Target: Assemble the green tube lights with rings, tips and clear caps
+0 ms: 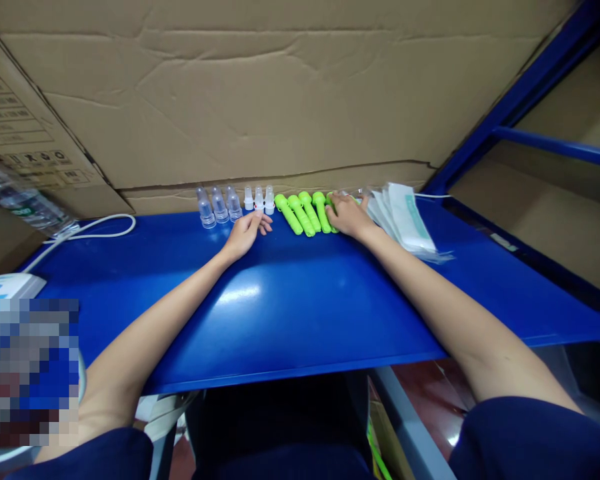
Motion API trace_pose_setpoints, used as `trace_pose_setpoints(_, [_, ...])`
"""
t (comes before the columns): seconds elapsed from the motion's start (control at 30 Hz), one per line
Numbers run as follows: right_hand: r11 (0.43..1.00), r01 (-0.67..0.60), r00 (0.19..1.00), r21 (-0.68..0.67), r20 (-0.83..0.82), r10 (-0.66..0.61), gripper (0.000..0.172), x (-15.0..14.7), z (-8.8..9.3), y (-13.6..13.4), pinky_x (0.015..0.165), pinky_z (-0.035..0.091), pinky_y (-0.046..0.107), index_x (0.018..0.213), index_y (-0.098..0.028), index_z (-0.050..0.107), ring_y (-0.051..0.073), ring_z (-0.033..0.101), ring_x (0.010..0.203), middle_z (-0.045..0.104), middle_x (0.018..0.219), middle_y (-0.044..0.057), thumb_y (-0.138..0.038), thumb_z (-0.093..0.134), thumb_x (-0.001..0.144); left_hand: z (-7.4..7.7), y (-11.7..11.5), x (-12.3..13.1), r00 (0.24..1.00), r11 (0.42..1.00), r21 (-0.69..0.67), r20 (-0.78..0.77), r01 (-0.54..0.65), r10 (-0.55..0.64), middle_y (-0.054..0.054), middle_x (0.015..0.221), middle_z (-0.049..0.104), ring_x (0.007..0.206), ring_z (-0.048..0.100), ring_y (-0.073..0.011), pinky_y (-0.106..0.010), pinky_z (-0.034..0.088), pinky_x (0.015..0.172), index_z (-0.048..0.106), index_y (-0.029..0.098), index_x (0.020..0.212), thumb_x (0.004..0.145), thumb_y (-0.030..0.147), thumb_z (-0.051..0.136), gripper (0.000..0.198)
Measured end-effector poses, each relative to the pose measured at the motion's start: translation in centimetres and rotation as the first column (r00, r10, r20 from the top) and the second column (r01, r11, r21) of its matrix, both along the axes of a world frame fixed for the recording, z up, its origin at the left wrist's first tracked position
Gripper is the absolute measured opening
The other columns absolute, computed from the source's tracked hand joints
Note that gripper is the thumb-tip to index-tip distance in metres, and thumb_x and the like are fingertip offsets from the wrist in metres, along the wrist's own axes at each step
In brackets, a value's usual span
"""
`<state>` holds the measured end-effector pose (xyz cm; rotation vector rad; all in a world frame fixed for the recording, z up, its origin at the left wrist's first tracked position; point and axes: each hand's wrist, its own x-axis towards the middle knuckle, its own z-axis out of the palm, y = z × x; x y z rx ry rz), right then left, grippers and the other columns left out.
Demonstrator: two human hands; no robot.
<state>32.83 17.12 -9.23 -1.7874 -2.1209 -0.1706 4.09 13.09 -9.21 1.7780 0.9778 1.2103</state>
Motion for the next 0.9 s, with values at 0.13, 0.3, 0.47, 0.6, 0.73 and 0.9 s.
trace_pose_setpoints(0.13, [0.998, 0.033, 0.998, 0.054, 0.057, -0.036, 0.042, -0.4, 1.1, -0.8, 0.106, 0.029, 0.062, 0.112, -0.008, 0.064, 0.039, 0.057, 0.119, 0.067, 0.118, 0.023, -0.028, 0.030, 0.097, -0.2, -0.2, -0.1, 0.970, 0.976, 0.202, -0.206, -0.085, 0.127, -0.007, 0.096, 0.071, 0.085, 0.064, -0.0159, -0.029, 0.048, 0.087, 0.064, 0.016, 0.102, 0.102, 0.032, 0.044, 0.026])
trace_pose_setpoints(0.3, [0.996, 0.058, 0.997, 0.063, 0.044, -0.061, 0.036, -0.6, 1.3, -1.1, 0.102, 0.033, 0.057, 0.115, -0.007, 0.057, 0.041, 0.055, 0.117, 0.063, 0.119, 0.026, -0.028, 0.036, 0.095, 0.8, -0.8, 0.2, 0.774, 0.913, 0.405, -0.564, -0.045, 0.288, -0.015, 0.132, 0.061, 0.119, 0.058, -0.0284, -0.046, 0.040, 0.105, 0.057, 0.016, 0.125, 0.096, 0.023, 0.048, 0.031])
trace_pose_setpoints(0.47, [0.996, 0.062, 0.997, 0.060, 0.044, -0.064, 0.037, -0.5, 0.8, -0.8, 0.099, 0.034, 0.057, 0.117, -0.008, 0.055, 0.042, 0.052, 0.119, 0.062, 0.120, 0.026, -0.031, 0.033, 0.098, 2.2, 0.2, 0.1, 0.665, 0.897, 0.440, -0.655, -0.052, 0.360, -0.018, 0.152, 0.047, 0.139, 0.042, -0.0354, -0.051, 0.034, 0.111, 0.044, 0.015, 0.143, 0.093, 0.021, 0.049, 0.050])
trace_pose_setpoints(0.6, [0.997, 0.058, 0.997, 0.058, 0.050, -0.060, 0.037, -0.5, 0.9, -0.9, 0.099, 0.035, 0.056, 0.119, -0.010, 0.055, 0.041, 0.052, 0.119, 0.062, 0.122, 0.025, -0.032, 0.032, 0.100, 2.5, 1.8, 0.4, 0.663, 0.891, 0.448, -0.644, -0.076, 0.381, -0.019, 0.154, 0.045, 0.142, 0.039, -0.0373, -0.057, 0.030, 0.113, 0.043, 0.016, 0.146, 0.094, 0.022, 0.047, 0.053])
trace_pose_setpoints(0.73, [0.998, 0.060, 0.996, 0.033, 0.060, -0.062, 0.035, -0.7, 1.1, -1.1, 0.100, 0.036, 0.056, 0.120, -0.009, 0.054, 0.041, 0.051, 0.121, 0.061, 0.126, 0.026, -0.027, 0.037, 0.095, 2.4, 3.2, 1.5, 0.627, 0.869, 0.489, -0.656, -0.073, 0.421, -0.023, 0.150, 0.048, 0.141, 0.039, -0.0395, -0.063, 0.023, 0.114, 0.045, 0.012, 0.145, 0.095, 0.021, 0.043, 0.051])
trace_pose_setpoints(0.9, [0.998, 0.048, 0.998, 0.039, 0.043, -0.050, 0.035, -0.8, 1.1, -1.2, 0.100, 0.036, 0.056, 0.119, -0.010, 0.054, 0.041, 0.050, 0.121, 0.061, 0.125, 0.025, -0.027, 0.036, 0.096, 2.5, 4.0, 2.4, 0.589, 0.838, 0.541, -0.657, -0.066, 0.470, -0.025, 0.138, 0.056, 0.138, 0.040, -0.0415, -0.066, 0.020, 0.112, 0.056, 0.011, 0.133, 0.097, 0.022, 0.043, 0.039])
